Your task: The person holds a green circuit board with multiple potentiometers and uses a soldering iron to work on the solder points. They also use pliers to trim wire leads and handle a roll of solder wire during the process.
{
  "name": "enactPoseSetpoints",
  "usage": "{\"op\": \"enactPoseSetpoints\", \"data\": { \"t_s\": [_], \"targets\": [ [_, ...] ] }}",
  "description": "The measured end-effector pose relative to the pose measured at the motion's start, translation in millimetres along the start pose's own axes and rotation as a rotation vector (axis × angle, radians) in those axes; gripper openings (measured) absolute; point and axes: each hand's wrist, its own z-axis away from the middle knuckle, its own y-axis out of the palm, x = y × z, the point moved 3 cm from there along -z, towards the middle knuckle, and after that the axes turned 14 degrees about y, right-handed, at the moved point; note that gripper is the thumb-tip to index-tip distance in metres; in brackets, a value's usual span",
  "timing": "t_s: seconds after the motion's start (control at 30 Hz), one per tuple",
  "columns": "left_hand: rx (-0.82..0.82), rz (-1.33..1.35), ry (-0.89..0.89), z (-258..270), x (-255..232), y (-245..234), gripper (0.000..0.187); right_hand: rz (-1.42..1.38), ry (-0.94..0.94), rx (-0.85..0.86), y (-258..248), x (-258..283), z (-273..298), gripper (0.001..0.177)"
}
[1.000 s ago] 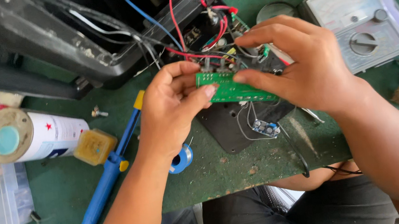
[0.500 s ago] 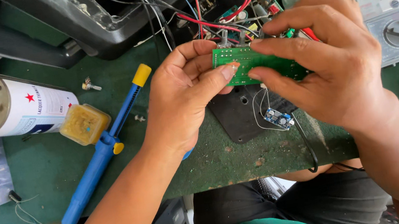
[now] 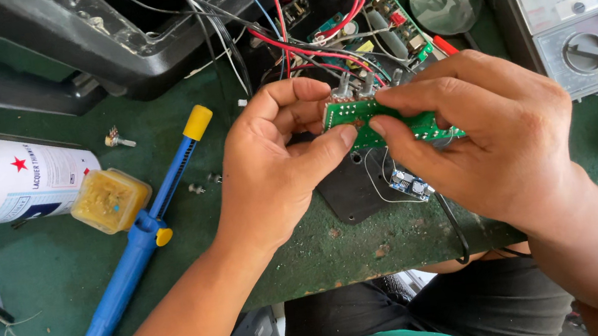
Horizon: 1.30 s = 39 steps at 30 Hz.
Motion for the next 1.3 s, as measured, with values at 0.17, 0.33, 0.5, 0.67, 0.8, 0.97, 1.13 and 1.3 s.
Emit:
{"op": "enactPoseSetpoints", "data": {
  "t_s": [0.17,0.33,0.5,0.67,0.8,0.97,1.13,1.3],
  "targets": [
    [0.011,0.009,0.034,2,1,3,0.038,-0.025,0.053,0.007,3,-3,1,0.015],
    [0.019,-0.057,0.037,4,-2,4,0.039,-0.042,0.123,0.003,5,-4,3,0.018],
    [0.044,-0.016,0.085,3,-1,4,0.038,-0.080,0.185,0.036,6,-5,2,0.016],
    [0.030,0.005,0.109,2,1,4,0.035,-0.082,0.191,0.028,9,-6,2,0.016],
    [0.039,-0.049,0.094,2,-3,2,0.036,-0.074,0.187,0.026,9,-7,2,0.017],
    [0.089,0.087,0.046,1,-5,2,0.033,-0.055,0.200,0.021,7,-10,0,0.017],
    [0.109,0.100,0.060,1,-5,3,0.034,-0.061,0.220,0.046,4,-10,-2,0.016],
    [0.122,0.170,0.053,2,-3,4,0.035,-0.070,0.246,0.046,5,-12,-3,0.019]
  ]
}}
